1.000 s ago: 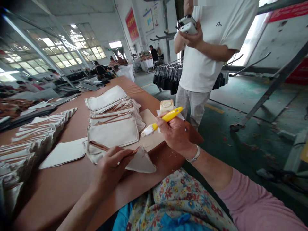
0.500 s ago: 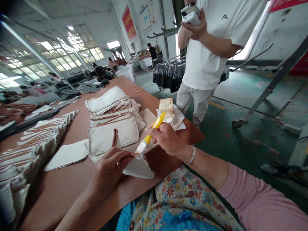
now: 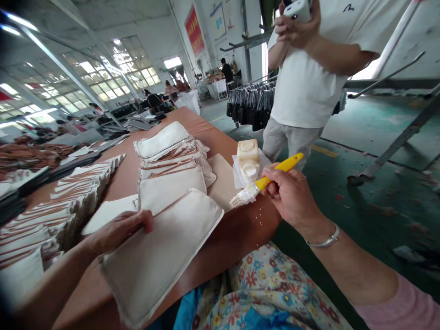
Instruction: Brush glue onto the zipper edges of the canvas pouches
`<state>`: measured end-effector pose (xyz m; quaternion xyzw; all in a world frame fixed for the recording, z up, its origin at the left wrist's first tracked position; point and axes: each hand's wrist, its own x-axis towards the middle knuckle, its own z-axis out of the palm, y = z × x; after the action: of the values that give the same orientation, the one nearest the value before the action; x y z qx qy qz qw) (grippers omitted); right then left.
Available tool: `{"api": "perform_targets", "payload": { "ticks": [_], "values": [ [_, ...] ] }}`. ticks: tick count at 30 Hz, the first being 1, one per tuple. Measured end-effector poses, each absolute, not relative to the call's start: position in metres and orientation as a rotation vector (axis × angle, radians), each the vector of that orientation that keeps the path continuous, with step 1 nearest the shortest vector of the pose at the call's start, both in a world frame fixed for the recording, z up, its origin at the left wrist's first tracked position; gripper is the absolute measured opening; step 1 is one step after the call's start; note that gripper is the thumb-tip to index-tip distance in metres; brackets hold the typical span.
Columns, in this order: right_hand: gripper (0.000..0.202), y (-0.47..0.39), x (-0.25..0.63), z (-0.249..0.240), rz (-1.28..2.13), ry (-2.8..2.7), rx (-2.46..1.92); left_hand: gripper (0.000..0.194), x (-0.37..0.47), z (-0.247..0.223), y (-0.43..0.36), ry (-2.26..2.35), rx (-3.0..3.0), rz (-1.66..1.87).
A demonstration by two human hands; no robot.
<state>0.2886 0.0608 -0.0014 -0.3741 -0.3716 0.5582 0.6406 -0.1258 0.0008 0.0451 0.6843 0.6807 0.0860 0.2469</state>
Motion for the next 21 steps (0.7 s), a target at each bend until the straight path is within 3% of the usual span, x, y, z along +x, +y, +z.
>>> {"api": "perform_targets", "payload": {
  "ticks": [4, 9, 17, 21],
  "values": [
    [0.023, 0.056, 0.271, -0.034, 1.387, -0.764, -0.922, 0.047, -0.135, -0.032, 0.027, 1.874, 1.791, 0.091],
    [0.028, 0.054, 0.246, -0.062, 1.445, -0.749, -0.94, 0.05, -0.112, -0.098, 0.072, 2.111, 1.771, 0.054],
    [0.031, 0.093, 0.205, -0.093, 1.237, -0.965, -0.918, 0.031, -0.082, -0.121, 0.087, 2.083, 1.774, 0.027],
    [0.029, 0.102, 0.188, -0.1, 1.202, -1.037, -0.908, 0.031, -0.071, -0.123, 0.076, 2.124, 1.74, 0.087]
  ]
}}
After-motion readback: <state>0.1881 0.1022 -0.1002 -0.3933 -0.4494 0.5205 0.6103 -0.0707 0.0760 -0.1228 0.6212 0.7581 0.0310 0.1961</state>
